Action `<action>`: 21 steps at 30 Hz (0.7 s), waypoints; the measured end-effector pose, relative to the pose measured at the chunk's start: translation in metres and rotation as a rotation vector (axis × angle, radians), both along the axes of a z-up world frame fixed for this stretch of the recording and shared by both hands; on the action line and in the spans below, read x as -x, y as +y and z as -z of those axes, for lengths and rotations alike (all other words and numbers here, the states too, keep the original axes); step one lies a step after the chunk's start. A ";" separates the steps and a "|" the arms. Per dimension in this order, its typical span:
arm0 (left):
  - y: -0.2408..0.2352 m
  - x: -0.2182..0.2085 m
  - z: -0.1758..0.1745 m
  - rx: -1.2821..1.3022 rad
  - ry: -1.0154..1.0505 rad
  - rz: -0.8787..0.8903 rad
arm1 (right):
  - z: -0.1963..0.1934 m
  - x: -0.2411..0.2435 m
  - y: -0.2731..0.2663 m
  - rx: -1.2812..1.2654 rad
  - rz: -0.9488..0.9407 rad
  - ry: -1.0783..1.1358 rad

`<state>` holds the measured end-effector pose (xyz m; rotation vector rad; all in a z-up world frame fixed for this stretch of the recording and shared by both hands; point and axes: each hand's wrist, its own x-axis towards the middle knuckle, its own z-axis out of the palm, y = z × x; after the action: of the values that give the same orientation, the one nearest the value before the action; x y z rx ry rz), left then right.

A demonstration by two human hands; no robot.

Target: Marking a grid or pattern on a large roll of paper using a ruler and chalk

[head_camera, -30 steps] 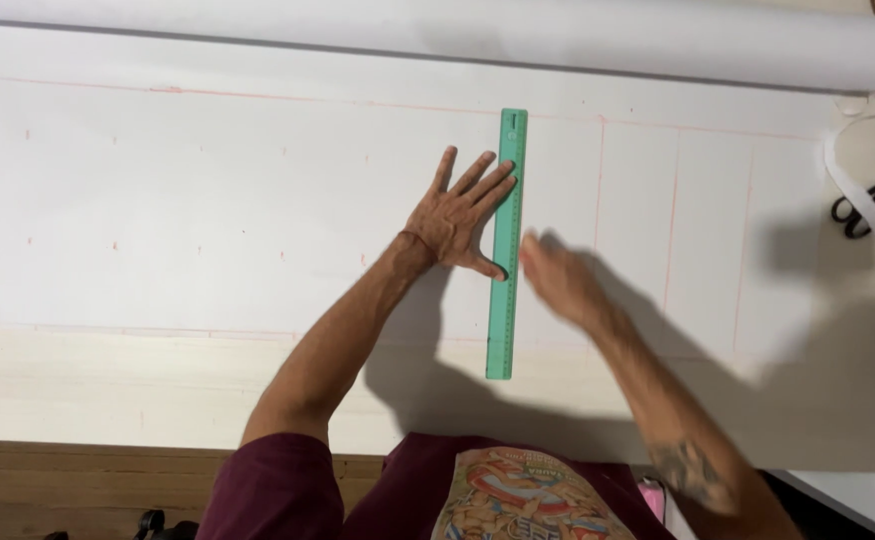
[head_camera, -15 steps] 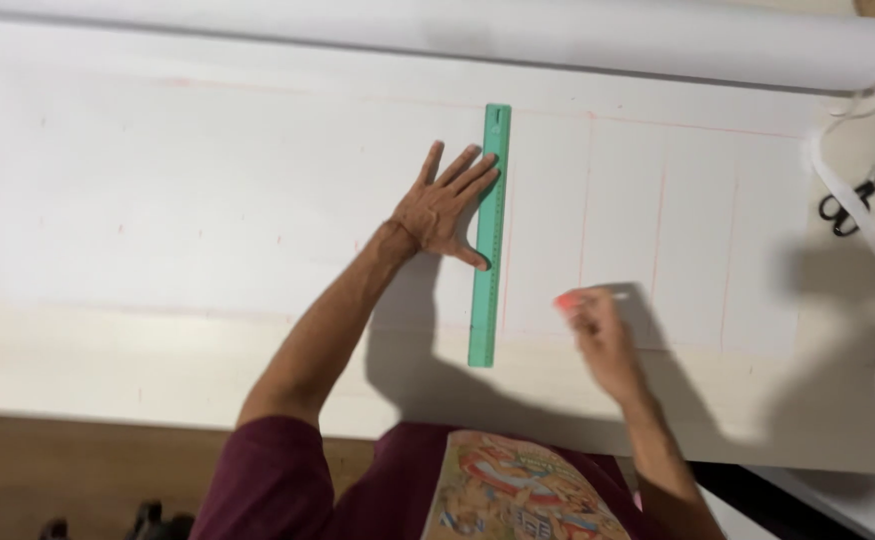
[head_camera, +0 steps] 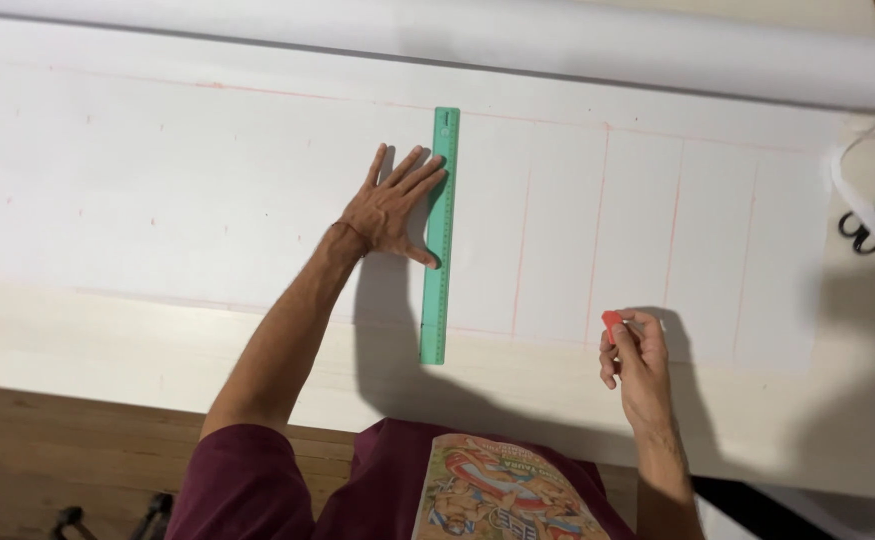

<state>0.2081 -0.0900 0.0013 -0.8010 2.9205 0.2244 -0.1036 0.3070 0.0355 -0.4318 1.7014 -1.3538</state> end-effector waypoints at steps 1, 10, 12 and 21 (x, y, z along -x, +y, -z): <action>-0.006 -0.002 -0.001 -0.001 -0.003 0.019 | 0.000 -0.010 0.001 -0.001 0.019 -0.003; -0.024 -0.013 0.006 -0.039 0.071 0.104 | 0.000 -0.103 0.008 0.080 0.194 -0.086; -0.021 -0.010 0.010 -0.046 0.098 0.108 | 0.008 -0.111 0.009 0.092 0.188 -0.095; -0.018 -0.008 0.009 0.010 0.120 0.116 | -0.008 -0.121 -0.018 0.070 0.182 -0.062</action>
<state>0.2165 -0.1076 -0.0081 -0.6376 3.0698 0.2566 0.0169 0.2894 0.0431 -0.2762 1.6790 -1.5454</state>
